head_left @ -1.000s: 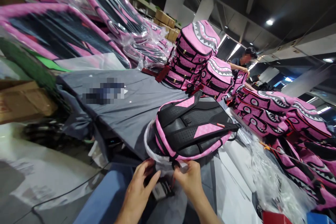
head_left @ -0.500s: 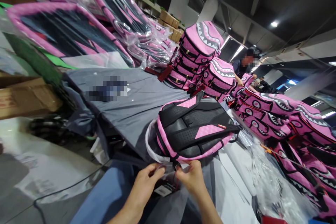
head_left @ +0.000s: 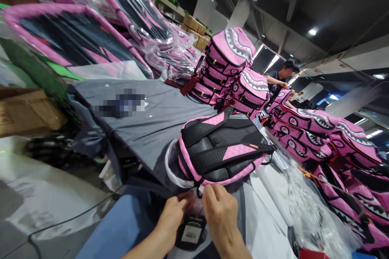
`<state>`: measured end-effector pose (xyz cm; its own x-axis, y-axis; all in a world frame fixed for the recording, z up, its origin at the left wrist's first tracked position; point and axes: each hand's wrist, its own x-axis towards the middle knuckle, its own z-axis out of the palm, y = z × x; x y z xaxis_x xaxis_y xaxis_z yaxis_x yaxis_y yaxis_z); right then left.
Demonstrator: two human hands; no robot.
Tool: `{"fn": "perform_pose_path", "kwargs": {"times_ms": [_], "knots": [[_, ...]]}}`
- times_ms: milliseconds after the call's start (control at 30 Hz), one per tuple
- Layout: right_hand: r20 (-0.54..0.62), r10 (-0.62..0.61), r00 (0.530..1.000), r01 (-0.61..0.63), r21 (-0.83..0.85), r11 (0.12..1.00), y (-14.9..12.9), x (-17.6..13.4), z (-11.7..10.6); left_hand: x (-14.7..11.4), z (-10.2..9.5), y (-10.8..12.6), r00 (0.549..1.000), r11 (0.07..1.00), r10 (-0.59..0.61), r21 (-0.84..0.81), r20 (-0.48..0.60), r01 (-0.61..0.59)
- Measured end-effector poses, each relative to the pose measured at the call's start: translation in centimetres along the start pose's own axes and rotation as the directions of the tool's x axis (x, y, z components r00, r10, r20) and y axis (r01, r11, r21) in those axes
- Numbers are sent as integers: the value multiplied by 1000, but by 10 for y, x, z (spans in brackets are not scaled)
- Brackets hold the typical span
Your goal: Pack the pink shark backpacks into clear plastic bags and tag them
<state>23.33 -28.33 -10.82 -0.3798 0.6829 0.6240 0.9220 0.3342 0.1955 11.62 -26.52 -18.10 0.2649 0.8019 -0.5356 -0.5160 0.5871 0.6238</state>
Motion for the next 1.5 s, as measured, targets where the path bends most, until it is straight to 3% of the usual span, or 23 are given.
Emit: {"fn": "perform_pose_path", "kwargs": {"times_ms": [200,400,567,733,900,1133,1300,1500], "knots": [[-36,-10,999,6,-98,995,-20,15,4,2,8,10,999,994,28,-106,24,-26],[-1,-33,999,33,-88,996,-38,-5,22,-7,-4,17,997,991,41,-133,61,-33],[13,0,1000,1,-67,998,-44,-20,19,-9,-9,18,999,992,18,-127,39,-13],[-18,76,997,-76,32,997,-49,-26,14,-9,-8,15,994,996,92,-11,54,-92],[-114,157,981,-138,158,978,-42,-34,13,2,-8,6,984,982,179,65,-23,-177],[-215,373,903,-359,101,928,-40,-32,47,14,-9,-2,932,934,322,214,-167,-285],[-220,265,939,-272,1,962,-39,-28,54,0,-9,8,905,883,397,331,-150,-333],[-57,131,990,-131,18,991,-38,-26,35,-12,-1,21,913,872,388,371,-126,-319]]}}
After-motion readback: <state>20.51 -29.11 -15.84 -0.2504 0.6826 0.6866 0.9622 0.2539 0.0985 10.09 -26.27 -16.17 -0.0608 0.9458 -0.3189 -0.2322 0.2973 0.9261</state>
